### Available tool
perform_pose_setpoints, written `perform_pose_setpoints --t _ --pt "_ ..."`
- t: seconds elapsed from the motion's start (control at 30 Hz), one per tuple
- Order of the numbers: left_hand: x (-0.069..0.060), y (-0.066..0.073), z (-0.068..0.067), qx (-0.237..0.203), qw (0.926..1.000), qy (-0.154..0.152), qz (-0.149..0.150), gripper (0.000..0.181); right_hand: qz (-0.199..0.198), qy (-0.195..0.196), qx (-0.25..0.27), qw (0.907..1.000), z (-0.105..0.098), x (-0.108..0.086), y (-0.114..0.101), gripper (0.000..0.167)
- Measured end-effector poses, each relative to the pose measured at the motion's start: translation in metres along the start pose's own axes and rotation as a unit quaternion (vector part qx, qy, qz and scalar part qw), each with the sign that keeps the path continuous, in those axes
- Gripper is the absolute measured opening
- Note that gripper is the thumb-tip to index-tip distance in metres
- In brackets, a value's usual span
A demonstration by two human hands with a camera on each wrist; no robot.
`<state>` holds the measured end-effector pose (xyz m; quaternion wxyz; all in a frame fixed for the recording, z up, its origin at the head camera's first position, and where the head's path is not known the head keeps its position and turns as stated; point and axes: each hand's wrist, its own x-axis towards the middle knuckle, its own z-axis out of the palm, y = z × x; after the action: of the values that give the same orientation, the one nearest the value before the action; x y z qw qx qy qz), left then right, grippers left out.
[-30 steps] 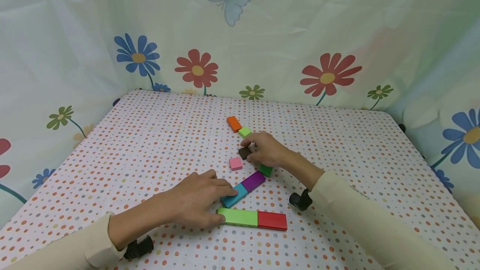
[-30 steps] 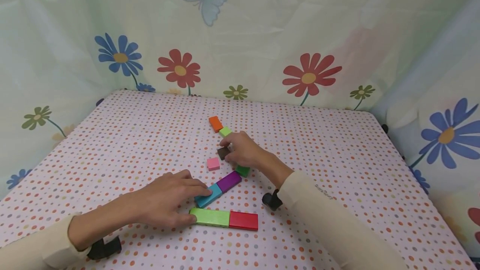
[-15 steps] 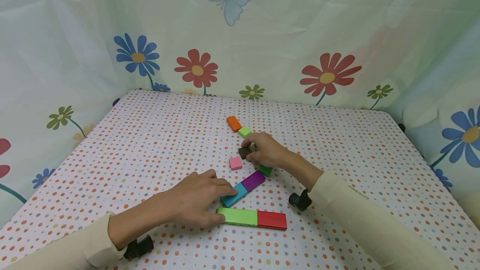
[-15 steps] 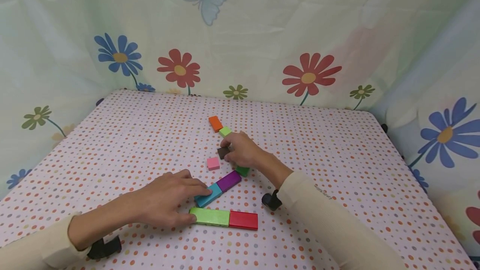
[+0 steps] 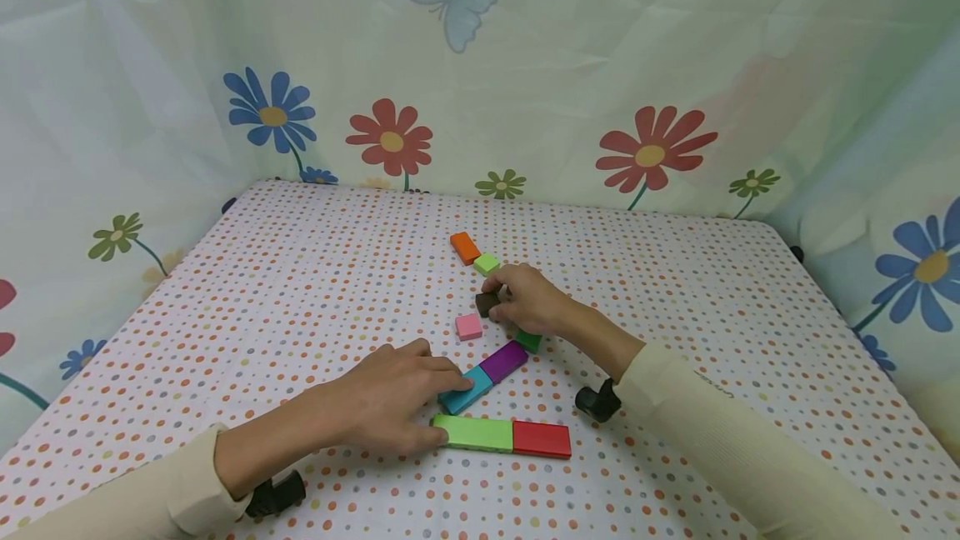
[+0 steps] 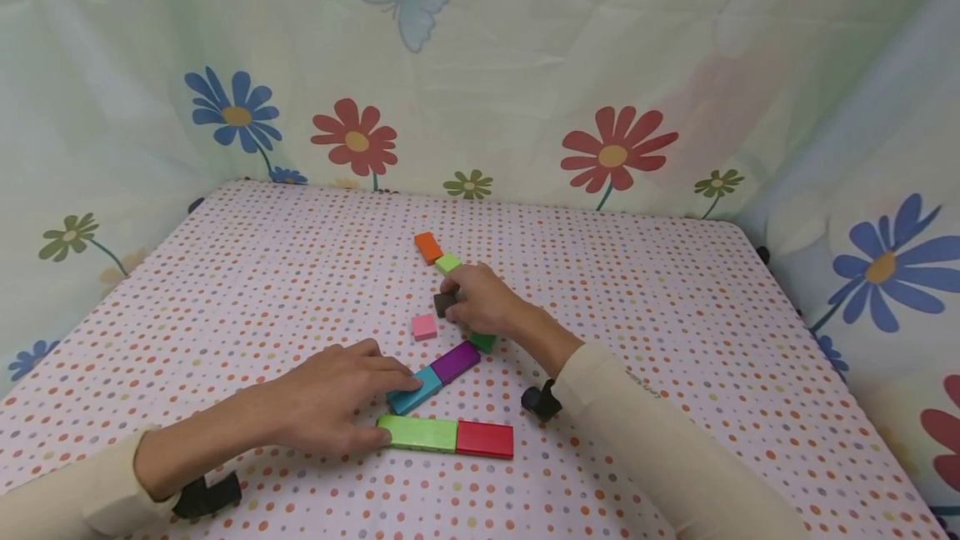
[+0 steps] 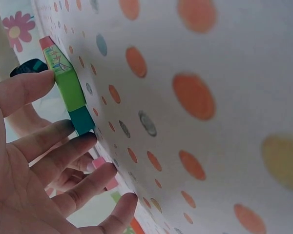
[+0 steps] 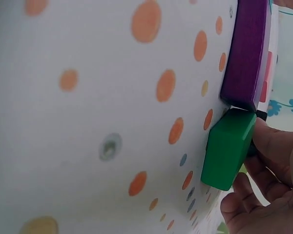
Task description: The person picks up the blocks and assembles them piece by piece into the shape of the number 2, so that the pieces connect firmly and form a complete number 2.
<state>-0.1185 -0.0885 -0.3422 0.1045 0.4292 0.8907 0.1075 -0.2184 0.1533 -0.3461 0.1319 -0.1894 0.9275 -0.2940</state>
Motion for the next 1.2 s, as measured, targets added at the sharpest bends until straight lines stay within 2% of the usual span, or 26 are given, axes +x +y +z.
perform_pose_setpoints --t 0.3,0.7,1.2 --pt "0.000 0.000 0.001 -0.005 1.0000 0.002 -0.004 0.054 0.007 0.016 -0.015 0.9997 -0.003 -0.002 0.004 0.032" --pt "0.001 0.001 0.002 -0.003 1.0000 0.002 -0.001 0.055 0.020 0.013 0.015 0.9996 -0.007 -0.007 0.011 0.033" --pt "0.000 0.002 0.001 0.002 1.0000 0.002 -0.005 0.056 0.042 0.023 0.009 0.9988 -0.012 -0.013 0.018 0.033"
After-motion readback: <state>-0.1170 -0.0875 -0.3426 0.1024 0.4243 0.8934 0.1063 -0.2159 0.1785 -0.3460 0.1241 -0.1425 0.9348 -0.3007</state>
